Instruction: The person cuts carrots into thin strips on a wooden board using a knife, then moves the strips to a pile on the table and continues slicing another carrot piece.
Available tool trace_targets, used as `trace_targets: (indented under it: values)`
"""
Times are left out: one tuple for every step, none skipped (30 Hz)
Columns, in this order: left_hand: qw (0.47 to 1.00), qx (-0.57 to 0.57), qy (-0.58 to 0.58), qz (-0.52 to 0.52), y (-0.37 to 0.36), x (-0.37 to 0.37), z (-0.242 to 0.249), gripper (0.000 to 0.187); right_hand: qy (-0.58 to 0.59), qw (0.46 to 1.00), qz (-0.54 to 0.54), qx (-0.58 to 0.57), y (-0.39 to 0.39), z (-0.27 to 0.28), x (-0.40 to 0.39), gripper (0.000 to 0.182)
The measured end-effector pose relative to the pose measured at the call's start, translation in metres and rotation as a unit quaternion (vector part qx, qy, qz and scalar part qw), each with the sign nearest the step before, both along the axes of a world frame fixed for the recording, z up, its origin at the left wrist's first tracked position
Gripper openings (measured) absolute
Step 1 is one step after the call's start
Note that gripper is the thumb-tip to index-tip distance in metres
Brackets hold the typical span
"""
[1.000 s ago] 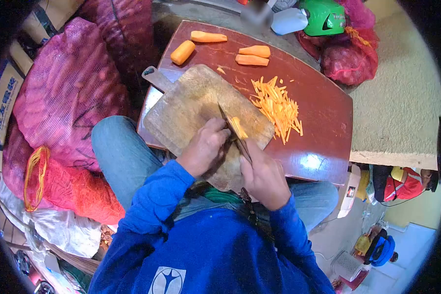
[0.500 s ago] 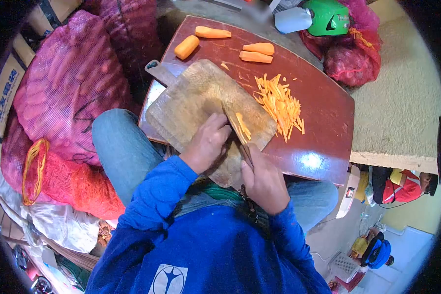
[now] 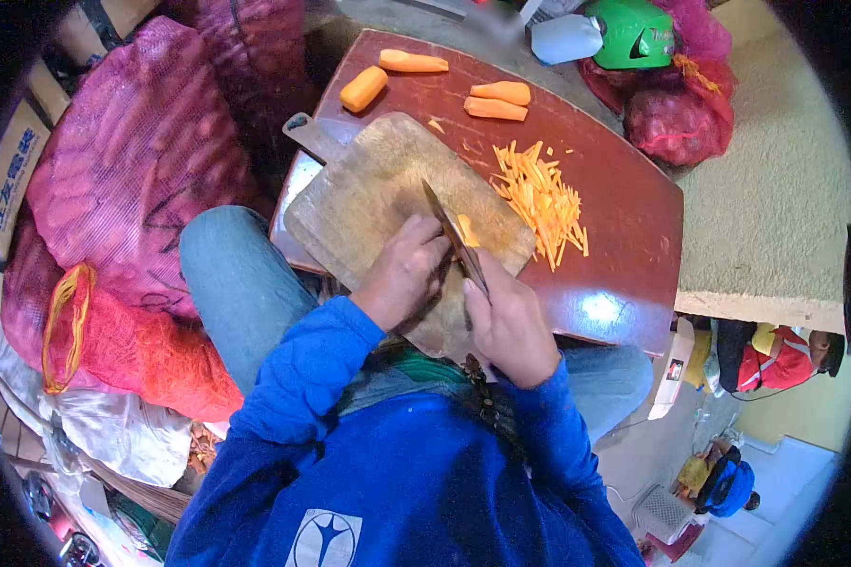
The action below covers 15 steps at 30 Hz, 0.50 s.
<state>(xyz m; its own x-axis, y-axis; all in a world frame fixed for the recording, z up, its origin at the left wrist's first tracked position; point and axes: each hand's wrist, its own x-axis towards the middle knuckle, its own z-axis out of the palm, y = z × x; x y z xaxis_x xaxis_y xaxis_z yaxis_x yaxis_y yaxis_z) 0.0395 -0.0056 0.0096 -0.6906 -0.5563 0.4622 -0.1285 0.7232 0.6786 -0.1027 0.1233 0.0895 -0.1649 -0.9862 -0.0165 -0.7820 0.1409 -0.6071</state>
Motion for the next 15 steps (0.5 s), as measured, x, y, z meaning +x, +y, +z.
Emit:
trace_targets:
  values:
    - [1.0, -0.004, 0.001, 0.003, 0.001, -0.001, -0.002, 0.027, -0.012, 1.0, -0.008, 0.019, 0.006, 0.008, 0.0, 0.042]
    - [1.0, -0.004, 0.001, 0.007, 0.002, 0.0, -0.005, 0.027, -0.025, 0.999, -0.014, 0.041, 0.01, 0.012, 0.001, 0.042]
    - [1.0, 0.0, 0.0, 0.013, 0.002, 0.002, -0.006, 0.027, -0.025, 0.999, -0.009, 0.045, 0.011, 0.008, 0.003, 0.042]
    - [1.0, 0.0, -0.003, 0.007, 0.002, 0.002, -0.008, 0.028, -0.014, 0.999, -0.013, 0.034, 0.013, 0.002, 0.005, 0.04]
    - [1.0, 0.0, -0.005, -0.002, 0.002, 0.001, -0.008, 0.029, -0.002, 1.0, -0.022, 0.021, 0.016, -0.001, 0.007, 0.038]
    - [1.0, 0.0, -0.004, -0.006, 0.002, 0.001, -0.008, 0.029, -0.001, 0.999, -0.026, 0.021, 0.012, -0.001, 0.008, 0.038]
    - [1.0, 0.014, -0.021, -0.008, 0.002, 0.003, -0.007, 0.039, -0.002, 1.0, -0.023, 0.018, 0.002, 0.0, 0.007, 0.038]
    - [0.999, 0.029, -0.039, -0.012, 0.002, 0.004, -0.006, 0.049, -0.003, 1.0, -0.022, 0.016, -0.001, 0.001, 0.008, 0.038]
    - [0.999, 0.024, -0.038, -0.013, 0.001, 0.003, -0.006, 0.049, -0.002, 1.0, -0.024, 0.011, 0.0, 0.002, 0.006, 0.038]
    - [0.999, 0.017, -0.033, -0.01, 0.001, 0.003, -0.008, 0.05, -0.012, 1.0, -0.018, -0.004, 0.002, 0.002, 0.002, 0.036]
    - [0.999, 0.013, -0.028, -0.004, 0.002, 0.004, -0.01, 0.05, -0.024, 1.0, -0.009, -0.016, 0.004, 0.002, 0.001, 0.035]
    - [0.999, 0.016, -0.03, 0.002, 0.002, 0.005, -0.009, 0.05, -0.018, 0.999, -0.017, 0.021, 0.01, 0.013, 0.005, 0.034]
    - [1.0, 0.008, -0.018, 0.0, 0.002, 0.004, -0.006, 0.038, -0.019, 0.999, -0.011, 0.024, 0.01, 0.009, 0.006, 0.034]
    - [1.0, 0.001, -0.007, -0.005, 0.002, 0.003, -0.005, 0.027, -0.022, 1.0, -0.013, 0.005, 0.011, 0.003, 0.007, 0.033]
    - [1.0, 0.003, -0.007, -0.008, 0.003, 0.003, -0.007, 0.027, -0.024, 0.999, -0.02, -0.015, 0.013, 0.001, 0.009, 0.032]
